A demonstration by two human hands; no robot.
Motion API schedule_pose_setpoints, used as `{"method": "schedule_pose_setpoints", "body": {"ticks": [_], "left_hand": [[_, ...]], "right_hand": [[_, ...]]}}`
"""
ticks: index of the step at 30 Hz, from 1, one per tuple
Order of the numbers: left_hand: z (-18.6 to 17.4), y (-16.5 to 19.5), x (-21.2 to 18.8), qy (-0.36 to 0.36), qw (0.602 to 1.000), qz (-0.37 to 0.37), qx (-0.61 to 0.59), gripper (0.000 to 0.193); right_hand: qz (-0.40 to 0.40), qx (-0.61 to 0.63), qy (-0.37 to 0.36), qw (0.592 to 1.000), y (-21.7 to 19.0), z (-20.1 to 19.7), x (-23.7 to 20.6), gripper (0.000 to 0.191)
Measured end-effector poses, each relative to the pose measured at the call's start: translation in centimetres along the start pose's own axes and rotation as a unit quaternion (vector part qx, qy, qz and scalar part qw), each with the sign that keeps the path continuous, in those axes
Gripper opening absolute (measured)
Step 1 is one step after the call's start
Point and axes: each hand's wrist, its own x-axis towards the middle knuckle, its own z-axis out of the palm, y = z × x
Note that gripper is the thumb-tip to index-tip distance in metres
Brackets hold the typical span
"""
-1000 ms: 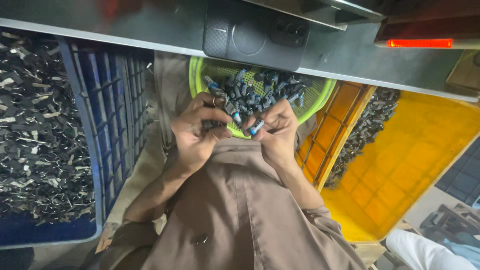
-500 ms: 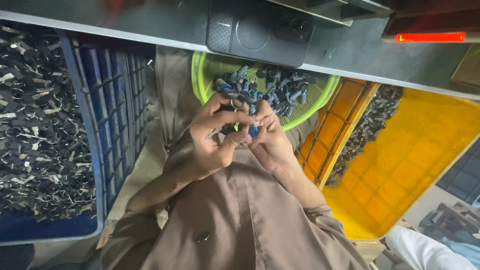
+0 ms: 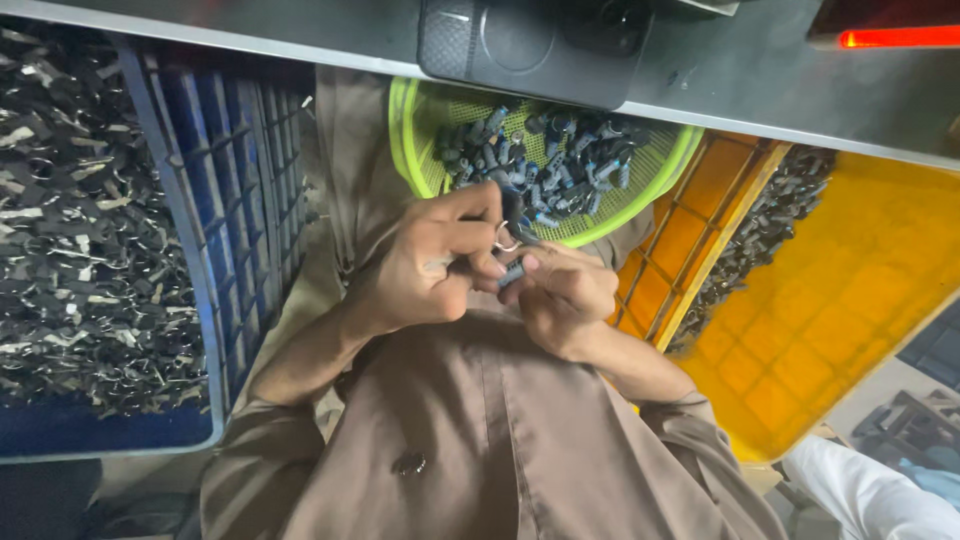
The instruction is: The person repeatedly picks small black and blue plastic parts from a green basket, joins them by hand, and places the assembled units into a machine slot. The person occasionally transfers loose parts from a blue crate into the basket to continue the cycle.
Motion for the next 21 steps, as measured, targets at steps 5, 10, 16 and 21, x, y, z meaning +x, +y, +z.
{"method": "schedule_pose_setpoints", "body": {"ticks": [5,10,16,21], "left_hand": [[0.3,-0.3,0.2,-0.005,1.0,-0.019,-0.008,0.013],[1.3,-1.8,0.7,0.128,0.991,0.029,0.027,0.015],[-0.7,-3.3,-1.0,0.142,0.955,0.028,-0.257,0.019],[-0.4,-4.1,-2.4,0.131,0.948,-0.028,-0.289,0.021]], "right_hand": [[0.049,-0.082,0.005,0.995,0.5,0.3,-0.9,0.04],[0.487,0.493,0.192,0.695,3.2,1.4,-1.5,0.031],[0.339,0.436,0.145,0.821,3.5,-1.5,4.2,0.033],[-0.085,-0.004,0.175,0.981,3.6,-5.4,15.5,0.028]]}}
